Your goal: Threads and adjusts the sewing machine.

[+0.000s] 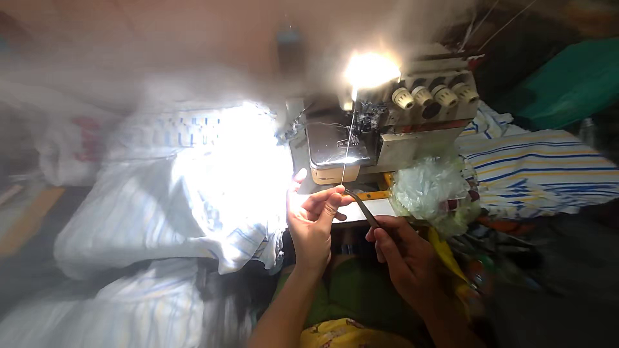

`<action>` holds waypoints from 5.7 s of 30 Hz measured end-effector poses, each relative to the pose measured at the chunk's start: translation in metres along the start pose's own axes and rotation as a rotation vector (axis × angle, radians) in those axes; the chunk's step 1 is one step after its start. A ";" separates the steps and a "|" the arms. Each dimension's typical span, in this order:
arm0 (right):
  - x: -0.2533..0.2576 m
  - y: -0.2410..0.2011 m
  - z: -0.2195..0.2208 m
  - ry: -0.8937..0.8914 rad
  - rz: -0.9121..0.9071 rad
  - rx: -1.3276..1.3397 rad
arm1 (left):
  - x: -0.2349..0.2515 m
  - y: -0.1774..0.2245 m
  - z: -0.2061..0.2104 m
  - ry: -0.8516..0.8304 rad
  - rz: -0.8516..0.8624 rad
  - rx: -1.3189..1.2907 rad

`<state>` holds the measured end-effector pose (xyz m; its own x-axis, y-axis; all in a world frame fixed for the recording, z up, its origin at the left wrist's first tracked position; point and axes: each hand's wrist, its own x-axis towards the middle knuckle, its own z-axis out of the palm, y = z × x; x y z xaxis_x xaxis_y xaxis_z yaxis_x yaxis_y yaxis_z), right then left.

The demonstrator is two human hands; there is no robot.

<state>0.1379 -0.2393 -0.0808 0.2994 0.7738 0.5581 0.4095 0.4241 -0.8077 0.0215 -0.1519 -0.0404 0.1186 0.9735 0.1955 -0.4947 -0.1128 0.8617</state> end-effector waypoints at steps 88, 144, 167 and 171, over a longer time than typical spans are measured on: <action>0.134 0.065 0.017 0.301 -0.471 -0.627 | 0.189 -0.002 0.043 -0.552 -0.261 0.594; 0.138 0.067 0.020 0.296 -0.510 -0.637 | 0.190 -0.001 0.042 -0.602 -0.298 0.602; 0.140 0.066 0.018 0.280 -0.509 -0.628 | 0.179 -0.014 0.038 -0.575 -0.037 0.735; 0.134 0.061 0.017 0.288 -0.461 -0.580 | 0.173 -0.015 0.036 -0.591 0.016 0.787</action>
<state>0.1881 -0.1020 -0.0584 0.1688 0.3940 0.9035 0.9061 0.2987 -0.2996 0.0802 0.0116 -0.0029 0.6344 0.7388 0.2274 0.1894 -0.4338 0.8809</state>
